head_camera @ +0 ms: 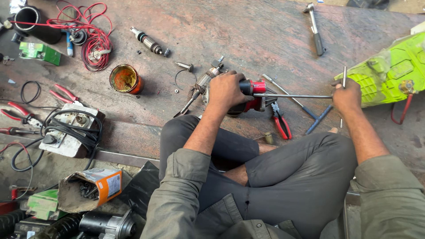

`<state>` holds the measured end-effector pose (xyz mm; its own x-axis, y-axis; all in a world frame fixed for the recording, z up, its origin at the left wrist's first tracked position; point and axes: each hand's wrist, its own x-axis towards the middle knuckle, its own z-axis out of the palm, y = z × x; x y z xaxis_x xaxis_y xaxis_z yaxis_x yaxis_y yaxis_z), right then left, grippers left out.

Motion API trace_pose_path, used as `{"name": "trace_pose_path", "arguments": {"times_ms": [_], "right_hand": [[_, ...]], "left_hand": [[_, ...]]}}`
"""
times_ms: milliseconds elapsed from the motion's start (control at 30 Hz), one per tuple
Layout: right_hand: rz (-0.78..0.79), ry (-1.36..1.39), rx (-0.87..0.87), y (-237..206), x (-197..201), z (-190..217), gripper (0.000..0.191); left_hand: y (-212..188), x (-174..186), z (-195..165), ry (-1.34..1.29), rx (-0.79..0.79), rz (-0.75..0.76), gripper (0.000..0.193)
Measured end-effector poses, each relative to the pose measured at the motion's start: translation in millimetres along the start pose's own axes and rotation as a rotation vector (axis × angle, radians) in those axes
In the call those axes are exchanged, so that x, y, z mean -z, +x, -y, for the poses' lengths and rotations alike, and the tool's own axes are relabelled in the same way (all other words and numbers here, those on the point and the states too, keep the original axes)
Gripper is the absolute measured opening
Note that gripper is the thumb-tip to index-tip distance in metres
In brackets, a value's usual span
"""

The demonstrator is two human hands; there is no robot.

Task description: The person sits on the ground working on a red and black electric motor housing. They use a long T-handle rod tool to press and pull components out of the housing, reposition the motor repeatedly, work on the end bell by hand, and use pliers on parts of the assembly.

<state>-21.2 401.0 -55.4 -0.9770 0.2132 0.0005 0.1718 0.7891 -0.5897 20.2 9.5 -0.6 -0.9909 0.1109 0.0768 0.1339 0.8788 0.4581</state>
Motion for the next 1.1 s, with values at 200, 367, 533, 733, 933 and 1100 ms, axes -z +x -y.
{"name": "trace_pose_path", "arguments": {"times_ms": [200,367,533,733,933,1100], "right_hand": [[-0.062,0.076,-0.035,-5,-3,1,0.01],[-0.249,-0.059,0.157,-13,-3,1,0.004],[-0.351,-0.125,0.091,-16,-7,1,0.019],[-0.578,0.15,0.041,-23,-35,5,0.03],[-0.305,0.15,-0.068,-8,-45,12,0.05],[-0.233,0.081,-0.012,6,-51,10,0.071]], "left_hand": [[7,-3,-3,0.029,0.054,0.076,0.061],[9,-5,-4,0.023,0.026,0.057,0.06],[14,-1,3,-0.01,-0.013,0.087,0.067],[11,-8,-4,0.043,-0.022,0.022,0.06],[11,-8,-3,0.027,-0.043,0.034,0.066],[9,-12,-9,0.081,-0.001,-0.022,0.055]]}}
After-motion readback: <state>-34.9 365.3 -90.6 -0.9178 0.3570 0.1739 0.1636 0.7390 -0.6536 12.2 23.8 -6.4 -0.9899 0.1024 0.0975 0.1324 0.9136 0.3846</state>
